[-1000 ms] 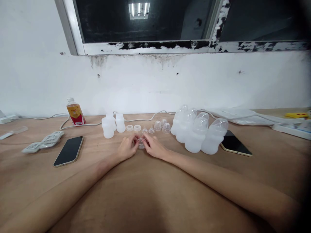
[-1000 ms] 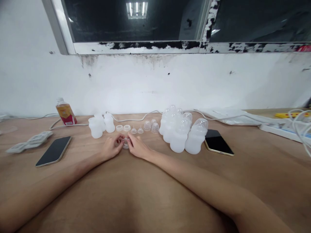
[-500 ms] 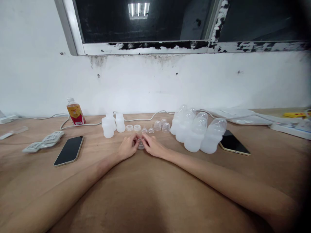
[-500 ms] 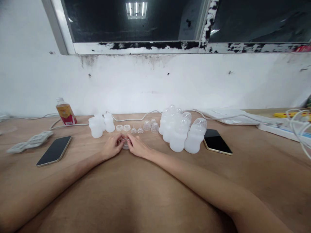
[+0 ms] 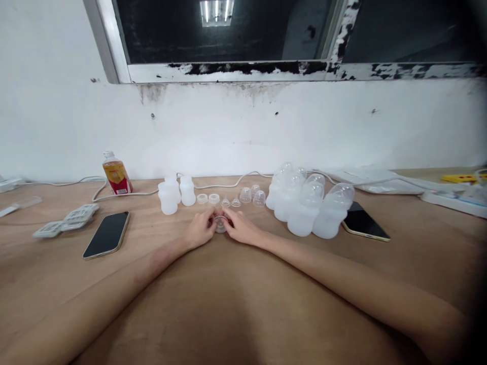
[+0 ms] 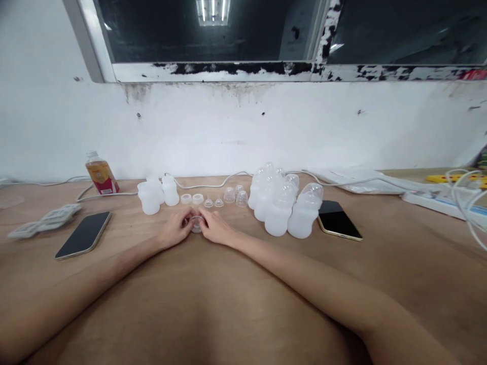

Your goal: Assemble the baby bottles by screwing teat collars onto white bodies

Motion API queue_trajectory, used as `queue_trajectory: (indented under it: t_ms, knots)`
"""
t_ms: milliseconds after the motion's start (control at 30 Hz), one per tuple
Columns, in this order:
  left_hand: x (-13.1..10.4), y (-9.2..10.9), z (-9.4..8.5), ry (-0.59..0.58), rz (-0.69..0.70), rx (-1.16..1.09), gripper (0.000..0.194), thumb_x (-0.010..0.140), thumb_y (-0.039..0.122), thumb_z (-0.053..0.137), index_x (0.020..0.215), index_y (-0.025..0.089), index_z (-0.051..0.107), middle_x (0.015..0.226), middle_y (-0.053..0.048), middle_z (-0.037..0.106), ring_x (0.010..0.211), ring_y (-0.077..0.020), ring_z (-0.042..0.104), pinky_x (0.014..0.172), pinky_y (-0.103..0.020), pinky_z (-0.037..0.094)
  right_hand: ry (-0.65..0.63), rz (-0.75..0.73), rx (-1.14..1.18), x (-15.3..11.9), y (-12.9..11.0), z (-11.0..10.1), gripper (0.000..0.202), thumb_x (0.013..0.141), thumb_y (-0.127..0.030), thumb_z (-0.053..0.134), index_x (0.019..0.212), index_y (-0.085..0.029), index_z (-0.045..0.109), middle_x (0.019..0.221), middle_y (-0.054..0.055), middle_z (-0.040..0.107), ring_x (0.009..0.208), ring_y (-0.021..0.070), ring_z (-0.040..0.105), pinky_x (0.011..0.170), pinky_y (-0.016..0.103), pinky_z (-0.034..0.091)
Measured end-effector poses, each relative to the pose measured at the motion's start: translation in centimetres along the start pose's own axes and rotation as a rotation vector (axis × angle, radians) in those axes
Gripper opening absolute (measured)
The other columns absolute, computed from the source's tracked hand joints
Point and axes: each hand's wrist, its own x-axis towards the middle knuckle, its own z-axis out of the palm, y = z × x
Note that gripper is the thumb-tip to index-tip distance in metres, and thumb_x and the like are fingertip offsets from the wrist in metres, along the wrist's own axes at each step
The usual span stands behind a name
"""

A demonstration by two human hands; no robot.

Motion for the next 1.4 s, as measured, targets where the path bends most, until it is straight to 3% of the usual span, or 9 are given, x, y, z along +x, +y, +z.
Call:
queue_trajectory:
  t_ms: [467, 633, 867, 1167, 1400]
  knots:
    - [-0.1, -0.1, -0.3, -0.125, 0.033, -0.024, 0.001, 0.073, 0.018, 0.04, 0.074, 0.019, 0.041, 0.062, 0.003, 0.047, 0.056, -0.0109, 0.044, 0.051, -0.022, 0.034, -0.137, -0.011, -0.063, -0.2, -0.2, -0.7, 0.008, 0.078, -0.016, 0.035, 0.083, -0.019, 0.04, 0.066, -0.001, 0.05, 0.057, 0.0117, 0.043, 0.054, 0.024, 0.03]
    - [0.0, 0.1, -0.1, -0.094, 0.043, 0.022, 0.008, 0.073, 0.014, 0.038, 0.079, 0.019, 0.041, 0.073, 0.0, 0.053, 0.064, -0.0129, 0.049, 0.058, -0.024, 0.037, -0.111, -0.015, -0.121, -0.2, -0.2, -0.1, 0.01, 0.079, -0.016, 0.033, 0.086, -0.019, 0.039, 0.074, 0.002, 0.053, 0.061, 0.0132, 0.046, 0.056, 0.025, 0.032]
    - [-0.8, -0.2, -0.9, -0.211, 0.11, 0.001, 0.014, 0.072, 0.024, 0.043, 0.085, 0.018, 0.04, 0.07, 0.001, 0.051, 0.059, -0.0124, 0.046, 0.054, -0.024, 0.036, -0.183, -0.033, -0.188, -0.9, 0.0, -0.6, 0.012, 0.08, -0.022, 0.034, 0.092, -0.018, 0.036, 0.074, 0.004, 0.055, 0.06, 0.0149, 0.049, 0.053, 0.025, 0.032]
    - [-0.4, 0.6, -1.0, -0.187, -0.009, -0.072, 0.009, 0.066, 0.018, 0.045, 0.074, 0.018, 0.041, 0.066, 0.002, 0.046, 0.059, -0.0111, 0.044, 0.052, -0.022, 0.036, -0.188, -0.029, -0.189, -0.9, 0.1, -0.4, 0.013, 0.078, -0.023, 0.037, 0.09, -0.02, 0.037, 0.066, 0.0, 0.05, 0.055, 0.0134, 0.045, 0.049, 0.024, 0.029]
    - [-0.5, 1.0, -0.8, -0.15, -0.033, -0.006, 0.011, 0.064, 0.014, 0.044, 0.073, 0.019, 0.039, 0.065, 0.002, 0.047, 0.058, -0.0122, 0.046, 0.051, -0.023, 0.035, -0.209, -0.084, -0.151, -0.8, 0.0, -0.7, 0.014, 0.078, -0.022, 0.038, 0.092, -0.019, 0.036, 0.067, 0.0, 0.051, 0.055, 0.0127, 0.045, 0.05, 0.024, 0.03]
